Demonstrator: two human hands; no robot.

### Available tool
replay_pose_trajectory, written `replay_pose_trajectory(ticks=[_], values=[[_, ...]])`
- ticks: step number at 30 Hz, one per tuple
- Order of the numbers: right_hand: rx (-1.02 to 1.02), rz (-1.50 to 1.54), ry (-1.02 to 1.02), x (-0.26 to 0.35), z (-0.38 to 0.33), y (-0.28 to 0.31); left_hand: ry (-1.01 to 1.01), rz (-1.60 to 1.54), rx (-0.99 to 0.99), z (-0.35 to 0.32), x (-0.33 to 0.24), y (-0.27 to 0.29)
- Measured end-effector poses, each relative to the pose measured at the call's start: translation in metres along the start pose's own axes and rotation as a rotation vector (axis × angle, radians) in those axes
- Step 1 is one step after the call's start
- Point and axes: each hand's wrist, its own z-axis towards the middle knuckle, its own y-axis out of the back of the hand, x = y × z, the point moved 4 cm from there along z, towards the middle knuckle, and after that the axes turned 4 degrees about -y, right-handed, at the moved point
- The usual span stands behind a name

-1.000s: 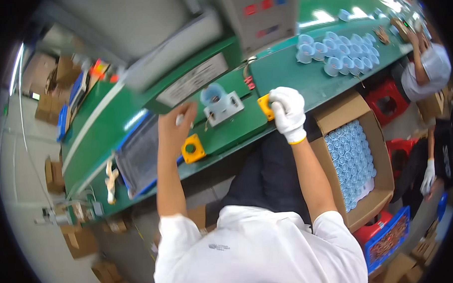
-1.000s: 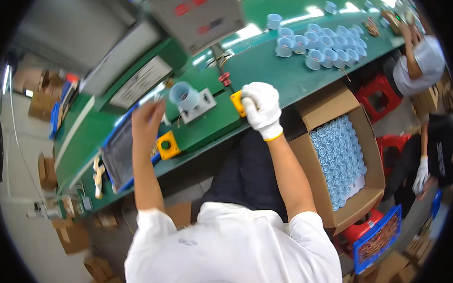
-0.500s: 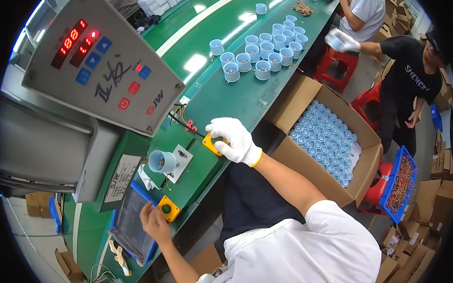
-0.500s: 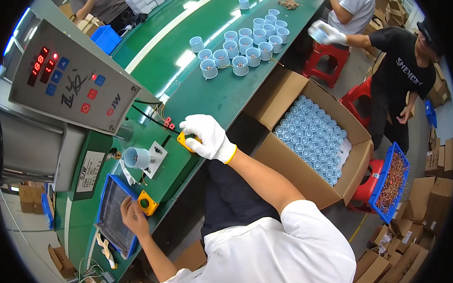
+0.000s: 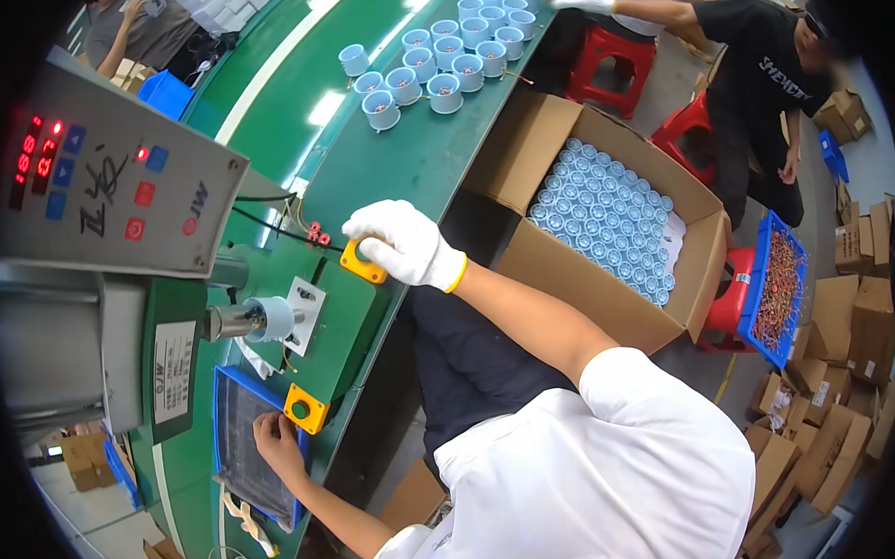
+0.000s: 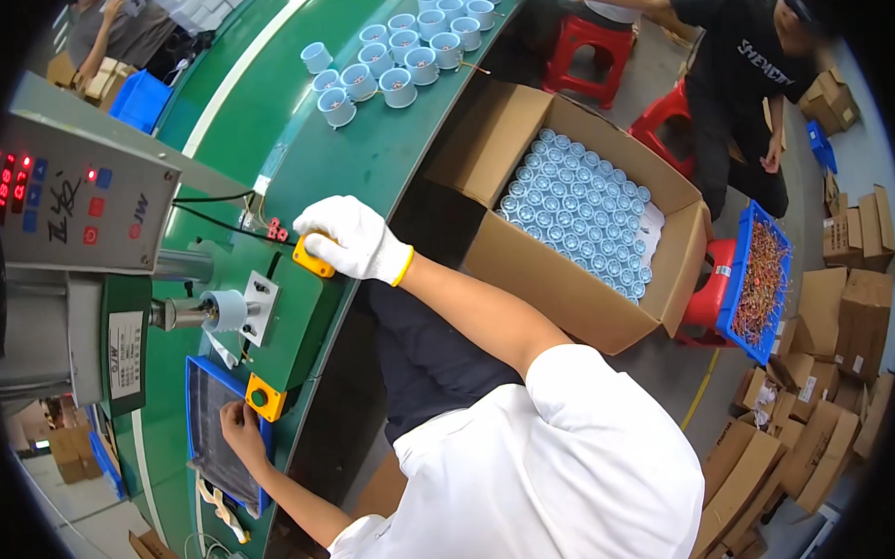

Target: The worker is manually assembling small metal components into light blue plastic cups using an industrial press machine on a production line.

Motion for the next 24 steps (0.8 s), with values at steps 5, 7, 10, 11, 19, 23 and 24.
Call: replay_pose_trajectory(ticks=[5,7,10,11,19,23,24], values=[[-0.086,-0.097,0.05,-0.001,-0.006,0.004,-0.168,0.079,-0.156,-0.004,-0.022,-0.001],[-0.073,-0.046,0.002,0.0,-0.007,0.005,-0.151,0.087,-0.18,-0.006,-0.026,-0.004],[-0.123,0.056,-0.102,0.013,-0.004,-0.003,-0.141,0.12,-0.174,-0.009,-0.026,0.0],[-0.187,0.024,-0.049,0.032,-0.002,-0.005,-0.119,0.103,-0.181,-0.013,-0.024,0.001],[-0.079,0.076,-0.089,0.106,0.004,-0.067,-0.052,0.038,-0.157,-0.004,-0.02,0.001],[-0.001,0.114,-0.161,0.122,0.023,-0.077,-0.024,0.035,-0.168,-0.008,-0.018,0.002],[0.022,0.095,-0.155,0.122,0.027,-0.079,-0.023,0.047,-0.16,-0.007,-0.017,0.002]])
